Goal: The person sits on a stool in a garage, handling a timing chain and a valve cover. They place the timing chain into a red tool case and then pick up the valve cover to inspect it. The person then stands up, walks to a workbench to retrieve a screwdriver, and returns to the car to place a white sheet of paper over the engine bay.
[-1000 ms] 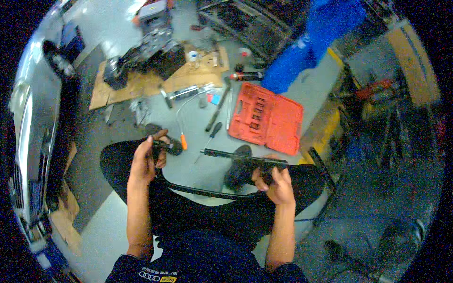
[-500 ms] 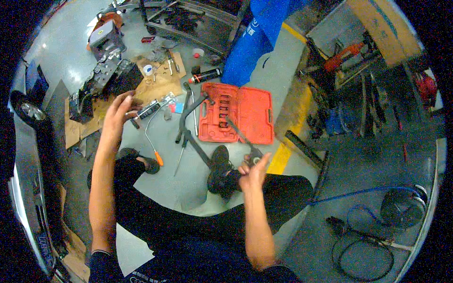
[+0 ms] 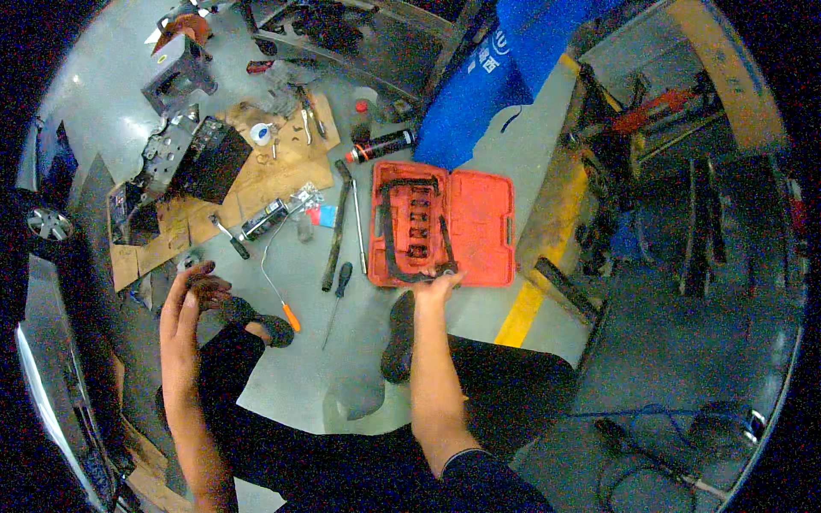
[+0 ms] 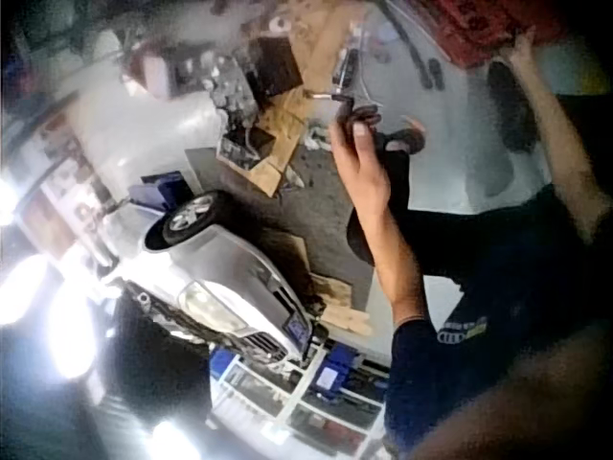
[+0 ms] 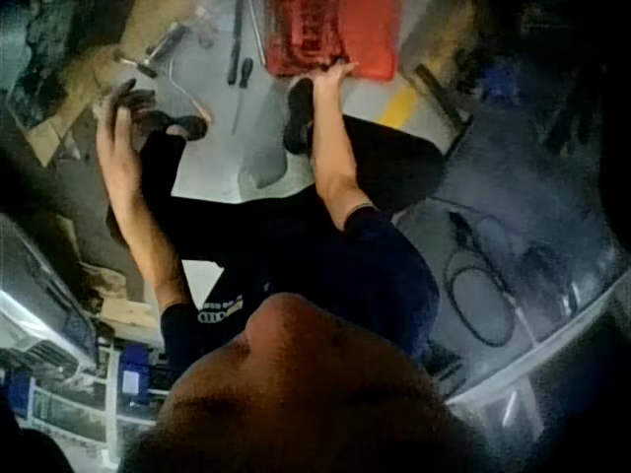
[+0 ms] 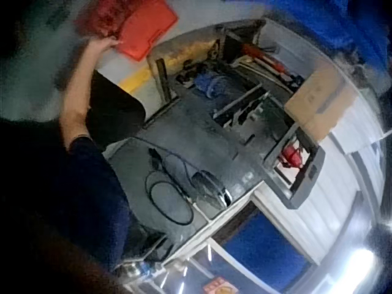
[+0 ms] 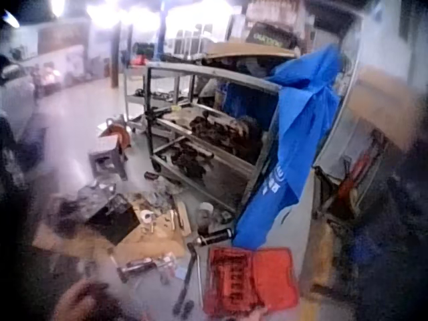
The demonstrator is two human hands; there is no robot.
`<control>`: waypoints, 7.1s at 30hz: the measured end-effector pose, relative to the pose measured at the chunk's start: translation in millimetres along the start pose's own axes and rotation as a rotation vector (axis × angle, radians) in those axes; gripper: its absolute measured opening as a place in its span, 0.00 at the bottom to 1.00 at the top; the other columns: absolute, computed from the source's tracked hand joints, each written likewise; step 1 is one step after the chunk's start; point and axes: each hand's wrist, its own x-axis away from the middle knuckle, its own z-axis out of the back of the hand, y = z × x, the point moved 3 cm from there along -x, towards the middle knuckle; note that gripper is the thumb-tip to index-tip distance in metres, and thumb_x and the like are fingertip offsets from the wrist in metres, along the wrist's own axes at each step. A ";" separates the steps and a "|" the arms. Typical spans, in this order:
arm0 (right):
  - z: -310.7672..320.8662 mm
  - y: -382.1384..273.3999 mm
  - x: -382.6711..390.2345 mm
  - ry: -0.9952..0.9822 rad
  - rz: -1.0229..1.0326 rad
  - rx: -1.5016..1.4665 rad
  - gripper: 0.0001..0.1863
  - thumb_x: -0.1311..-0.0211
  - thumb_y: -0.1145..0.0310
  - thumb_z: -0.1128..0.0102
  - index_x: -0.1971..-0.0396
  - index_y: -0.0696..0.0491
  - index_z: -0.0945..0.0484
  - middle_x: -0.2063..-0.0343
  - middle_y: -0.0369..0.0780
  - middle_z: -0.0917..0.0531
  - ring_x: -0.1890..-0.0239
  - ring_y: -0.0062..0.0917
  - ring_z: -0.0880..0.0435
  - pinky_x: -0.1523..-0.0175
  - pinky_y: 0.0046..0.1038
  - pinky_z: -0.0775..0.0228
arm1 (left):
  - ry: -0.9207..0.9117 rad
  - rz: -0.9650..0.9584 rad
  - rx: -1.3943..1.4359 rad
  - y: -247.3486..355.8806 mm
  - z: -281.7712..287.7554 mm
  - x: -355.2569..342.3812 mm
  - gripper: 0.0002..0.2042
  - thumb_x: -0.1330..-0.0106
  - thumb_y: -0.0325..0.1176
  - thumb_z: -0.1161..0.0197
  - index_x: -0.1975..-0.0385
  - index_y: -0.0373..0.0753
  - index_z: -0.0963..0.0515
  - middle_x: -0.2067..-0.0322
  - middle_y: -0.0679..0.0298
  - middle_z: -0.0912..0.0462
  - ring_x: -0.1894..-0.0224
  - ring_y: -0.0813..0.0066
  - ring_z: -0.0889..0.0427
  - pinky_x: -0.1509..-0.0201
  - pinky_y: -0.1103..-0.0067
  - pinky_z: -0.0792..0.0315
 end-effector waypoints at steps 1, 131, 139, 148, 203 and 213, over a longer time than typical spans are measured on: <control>-4.0 -0.3 -2.8 0.051 0.057 0.088 0.30 0.25 0.36 0.65 0.60 0.49 0.27 0.78 0.33 0.30 0.84 0.20 0.40 0.80 0.22 0.44 | 0.008 0.010 0.001 0.0 -0.3 -1.7 0.22 0.25 0.39 0.50 0.40 0.28 0.30 0.55 0.54 0.20 0.53 0.69 0.23 0.43 0.75 0.31; 60.0 135.2 -40.5 -0.844 0.434 2.726 0.45 0.46 0.46 0.27 0.41 0.69 0.30 0.41 0.57 0.26 0.38 0.43 0.28 0.33 0.39 0.38 | 0.012 -0.136 -0.572 -14.1 69.2 61.4 0.22 0.33 0.44 0.38 0.49 0.32 0.29 0.59 0.48 0.20 0.55 0.46 0.19 0.50 0.58 0.25; 117.6 208.4 89.0 -1.028 -0.095 1.895 0.23 0.37 0.63 0.33 0.46 0.61 0.21 0.67 0.37 0.16 0.68 0.20 0.20 0.69 0.24 0.30 | 0.153 -0.178 -0.681 -47.7 71.8 82.6 0.18 0.36 0.44 0.36 0.56 0.35 0.23 0.59 0.50 0.18 0.57 0.47 0.17 0.53 0.59 0.22; -10.0 115.0 262.5 -1.283 0.045 1.790 0.21 0.32 0.65 0.38 0.46 0.64 0.23 0.65 0.38 0.14 0.67 0.18 0.19 0.61 0.23 0.27 | 0.463 -0.026 -0.551 -84.2 147.6 120.1 0.16 0.34 0.45 0.36 0.64 0.36 0.16 0.63 0.48 0.15 0.59 0.48 0.16 0.54 0.61 0.24; -74.3 136.4 416.4 -1.224 -0.079 2.265 0.16 0.41 0.65 0.38 0.57 0.58 0.19 0.66 0.52 0.15 0.61 0.47 0.15 0.54 0.43 0.23 | 0.100 0.651 -0.281 -102.5 160.0 38.7 0.27 0.39 0.42 0.33 0.41 0.36 0.25 0.55 0.49 0.16 0.51 0.53 0.18 0.43 0.66 0.26; -153.0 13.0 421.0 -0.762 -0.261 1.833 0.12 0.31 0.68 0.43 0.59 0.63 0.23 0.69 0.48 0.14 0.71 0.33 0.12 0.69 0.33 0.20 | 0.450 0.993 -0.490 24.0 360.5 326.0 0.15 0.45 0.39 0.32 0.64 0.35 0.15 0.64 0.50 0.12 0.56 0.52 0.14 0.49 0.65 0.22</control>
